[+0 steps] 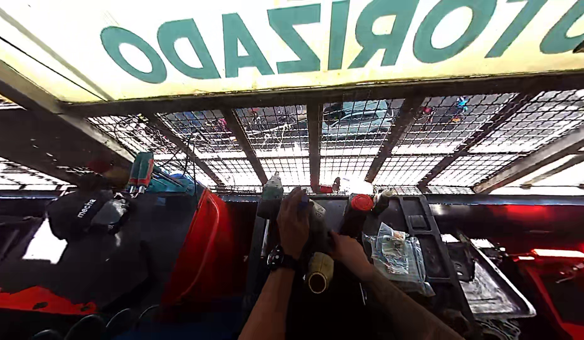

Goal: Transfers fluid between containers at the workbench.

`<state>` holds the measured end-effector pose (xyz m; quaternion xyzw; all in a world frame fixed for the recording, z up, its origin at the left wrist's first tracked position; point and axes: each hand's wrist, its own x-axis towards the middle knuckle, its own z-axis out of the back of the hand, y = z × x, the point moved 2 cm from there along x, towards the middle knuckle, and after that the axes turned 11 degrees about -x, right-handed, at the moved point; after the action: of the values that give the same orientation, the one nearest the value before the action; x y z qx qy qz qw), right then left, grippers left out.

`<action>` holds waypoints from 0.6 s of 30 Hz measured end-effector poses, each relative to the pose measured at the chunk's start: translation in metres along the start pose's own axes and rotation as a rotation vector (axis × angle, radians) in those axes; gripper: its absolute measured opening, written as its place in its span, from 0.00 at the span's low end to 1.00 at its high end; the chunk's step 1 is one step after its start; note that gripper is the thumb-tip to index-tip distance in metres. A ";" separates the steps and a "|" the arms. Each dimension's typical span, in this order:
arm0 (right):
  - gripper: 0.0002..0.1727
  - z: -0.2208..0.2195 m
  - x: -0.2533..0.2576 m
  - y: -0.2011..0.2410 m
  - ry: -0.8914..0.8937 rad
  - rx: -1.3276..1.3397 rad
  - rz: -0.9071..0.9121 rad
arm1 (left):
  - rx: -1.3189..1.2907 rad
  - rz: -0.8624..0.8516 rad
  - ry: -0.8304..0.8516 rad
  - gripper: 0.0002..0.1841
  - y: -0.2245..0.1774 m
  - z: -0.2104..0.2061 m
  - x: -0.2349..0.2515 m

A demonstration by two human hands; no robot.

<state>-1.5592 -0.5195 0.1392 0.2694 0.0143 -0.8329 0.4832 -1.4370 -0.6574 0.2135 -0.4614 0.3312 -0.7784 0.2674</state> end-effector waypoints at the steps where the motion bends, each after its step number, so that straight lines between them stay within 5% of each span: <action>1: 0.28 0.000 -0.013 -0.005 -0.057 0.044 0.015 | -0.027 0.039 0.012 0.22 0.007 -0.006 -0.003; 5: 0.24 0.012 -0.067 -0.018 -0.375 0.527 0.030 | -0.171 0.144 -0.036 0.24 0.022 -0.013 -0.013; 9: 0.30 0.035 -0.114 0.010 -0.381 0.954 0.199 | -0.179 0.100 -0.085 0.22 0.026 -0.014 -0.011; 14: 0.17 0.036 -0.135 0.039 -0.619 0.716 0.695 | -0.044 0.100 -0.073 0.23 0.019 -0.013 -0.015; 18: 0.22 0.016 -0.130 0.047 -0.617 0.462 0.834 | -0.086 0.050 -0.058 0.22 0.023 -0.015 -0.014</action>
<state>-1.4778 -0.4456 0.2240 0.0951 -0.4178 -0.5932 0.6816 -1.4417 -0.6581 0.1828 -0.4863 0.3678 -0.7429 0.2764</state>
